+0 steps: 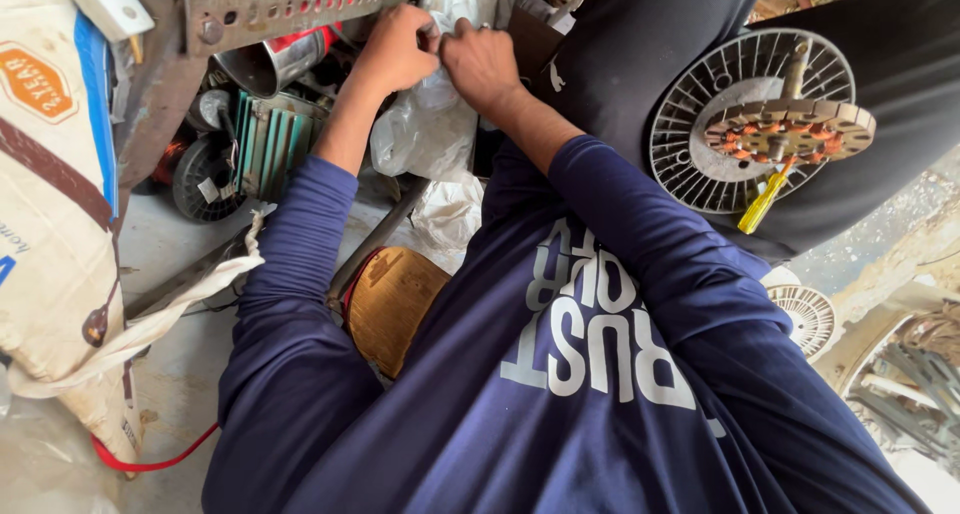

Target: The person sits on the floor and repairs a small electric motor rotor. They use a screwdriver to adjust components, retrieve a thin wire from a plastic bag, cut it with scissors, and insert the wire into slots on the rotor.

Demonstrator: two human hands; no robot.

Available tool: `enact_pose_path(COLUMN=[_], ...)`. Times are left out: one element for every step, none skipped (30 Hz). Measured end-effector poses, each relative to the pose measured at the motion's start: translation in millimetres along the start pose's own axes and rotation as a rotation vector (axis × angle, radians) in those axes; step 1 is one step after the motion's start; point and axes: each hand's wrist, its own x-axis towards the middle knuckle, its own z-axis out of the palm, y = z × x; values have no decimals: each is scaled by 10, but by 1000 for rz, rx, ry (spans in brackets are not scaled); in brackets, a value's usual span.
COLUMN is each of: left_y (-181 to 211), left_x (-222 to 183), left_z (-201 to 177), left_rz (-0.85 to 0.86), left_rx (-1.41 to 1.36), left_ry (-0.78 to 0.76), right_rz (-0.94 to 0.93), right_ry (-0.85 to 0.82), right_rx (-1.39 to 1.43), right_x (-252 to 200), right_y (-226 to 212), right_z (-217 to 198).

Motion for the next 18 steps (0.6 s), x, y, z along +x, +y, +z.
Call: enact_pose_path(left_y=[8,6,1,-13,-29,-45,-61,-76,-84,-72,-58,-37,-10,15,39,57,71,81], left_x=[20,32,44,31,18,5,-1,-34,-68,-49,-56,-49,-49,-45,-33,-54,-56,-74], left_z=[33,49,64,76,86,94,94,97,92,81,69,46,24,-10,-43,-51,-58,-63], left_rz=[5,26,48,66,82,99,116,104,92,90,74,62,49,40,31,15,6,-6], left_rx=[0,7,15,23,36,50,63,74,85,96,89,82,76,71,66,58,32,6], left_ry=[34,53,71,88,84,78,72,70,68,68,61,53,45,33,20,6,4,2], right_rz=[26,35,43,52,28,6,-16,-47,-78,-105,-120,-133,-147,-131,-115,-102,-88,-76], right_ry=[0,-21,-41,-65,-61,-57,-54,-6,41,95,98,103,108,124,140,151,157,162], right_rx=[17,8,-1,-7,-7,-7,-7,-15,-22,-38,-52,-69,-86,-28,30,91,106,125], right_x=[18,43,62,64,67,59,58,33,12,7,-12,-18,-38,-43,-43,-72,-81,-104], right_y=[23,32,39,25,14,0,-11,-38,-64,-53,-55,-44,-38,-33,-22,-29,-22,-32], right_z=[1,-9,-27,-41,-60,-78,-96,-109,-124,-154,-183,-216,-248,-278,-306,-320,-337,-346])
